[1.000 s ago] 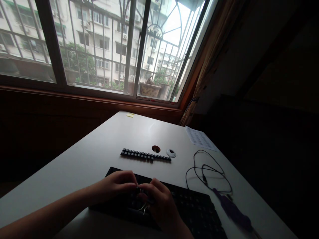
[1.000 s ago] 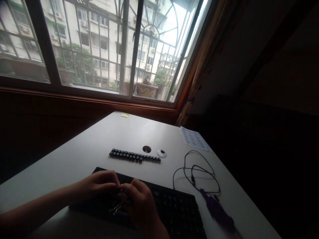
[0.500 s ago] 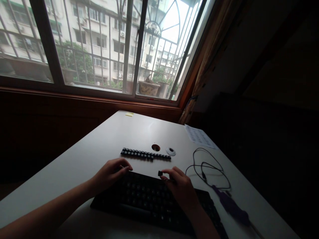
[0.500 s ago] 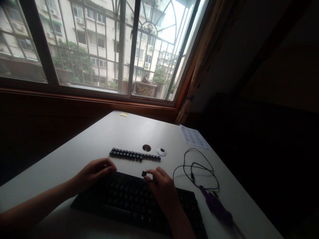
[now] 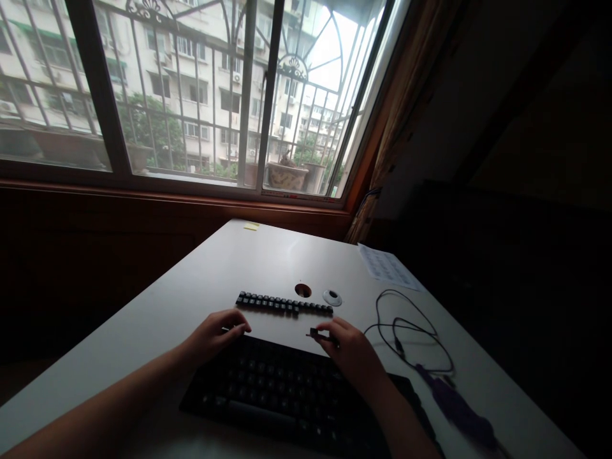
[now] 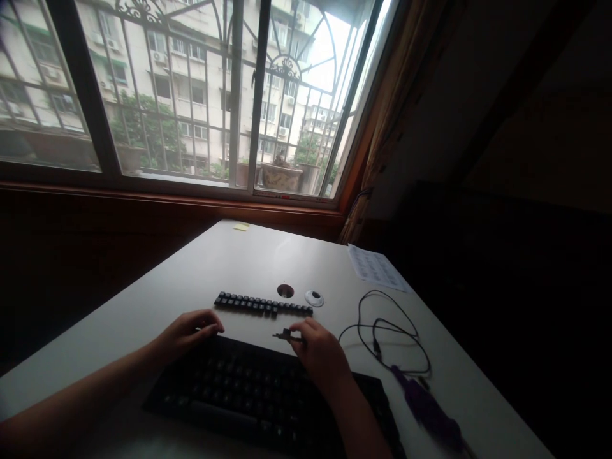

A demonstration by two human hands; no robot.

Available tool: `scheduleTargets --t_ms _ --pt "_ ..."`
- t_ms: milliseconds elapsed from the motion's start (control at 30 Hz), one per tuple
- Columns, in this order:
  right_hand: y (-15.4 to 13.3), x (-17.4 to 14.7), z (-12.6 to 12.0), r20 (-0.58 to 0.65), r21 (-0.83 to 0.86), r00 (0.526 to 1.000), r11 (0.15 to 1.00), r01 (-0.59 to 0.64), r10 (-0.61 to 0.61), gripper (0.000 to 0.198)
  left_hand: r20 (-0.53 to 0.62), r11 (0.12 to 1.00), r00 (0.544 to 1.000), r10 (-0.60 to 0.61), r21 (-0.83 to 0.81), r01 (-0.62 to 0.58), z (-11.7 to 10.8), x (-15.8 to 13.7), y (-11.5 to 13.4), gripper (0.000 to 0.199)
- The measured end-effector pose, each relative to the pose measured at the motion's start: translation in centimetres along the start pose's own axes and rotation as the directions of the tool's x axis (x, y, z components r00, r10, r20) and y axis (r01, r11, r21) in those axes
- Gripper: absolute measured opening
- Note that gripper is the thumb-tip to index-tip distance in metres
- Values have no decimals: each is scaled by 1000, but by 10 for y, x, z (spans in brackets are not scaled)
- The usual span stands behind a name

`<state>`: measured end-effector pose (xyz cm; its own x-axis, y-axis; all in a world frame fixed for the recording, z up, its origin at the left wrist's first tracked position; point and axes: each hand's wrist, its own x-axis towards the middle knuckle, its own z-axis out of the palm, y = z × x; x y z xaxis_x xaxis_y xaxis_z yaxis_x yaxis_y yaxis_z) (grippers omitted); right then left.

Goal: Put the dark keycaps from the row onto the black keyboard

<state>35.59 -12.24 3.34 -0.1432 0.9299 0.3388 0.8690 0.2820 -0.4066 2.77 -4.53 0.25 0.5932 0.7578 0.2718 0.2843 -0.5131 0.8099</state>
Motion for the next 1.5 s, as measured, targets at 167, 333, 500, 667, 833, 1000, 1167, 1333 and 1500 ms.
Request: scheduleTargets --t_ms 167,333,500,667,833,1000,1167,1333,1500 --pt "12 7 5 13 -10 999 999 -50 50 12 13 1000 1000 -13 -22 13 0 1 -4 24" --pt "20 19 8 27 -20 997 997 -74 75 11 18 1000 1000 -25 -16 25 0 2 -3 25" --pt "26 32 14 51 -33 992 993 -110 112 11 28 1000 999 -16 -2 16 0 2 -2 24" --pt "28 44 23 100 -63 985 989 -131 137 13 45 1000 999 -16 8 15 -2 2 -1 25" --pt "22 49 29 151 -95 980 988 -118 132 11 53 1000 999 -13 23 12 -2 2 0 25" --pt "21 50 35 142 -149 980 981 -121 142 13 53 1000 999 -9 20 8 -2 2 -3 24" --pt "24 49 39 129 -153 981 980 -126 147 15 67 999 997 -23 24 22 -2 1 -3 25" --pt "24 45 37 84 -113 990 988 -104 114 21 64 999 998 -25 21 24 -2 2 -1 24" --pt "24 39 30 37 -54 997 996 -70 72 25 57 1000 998 -14 21 13 -2 2 1 26"
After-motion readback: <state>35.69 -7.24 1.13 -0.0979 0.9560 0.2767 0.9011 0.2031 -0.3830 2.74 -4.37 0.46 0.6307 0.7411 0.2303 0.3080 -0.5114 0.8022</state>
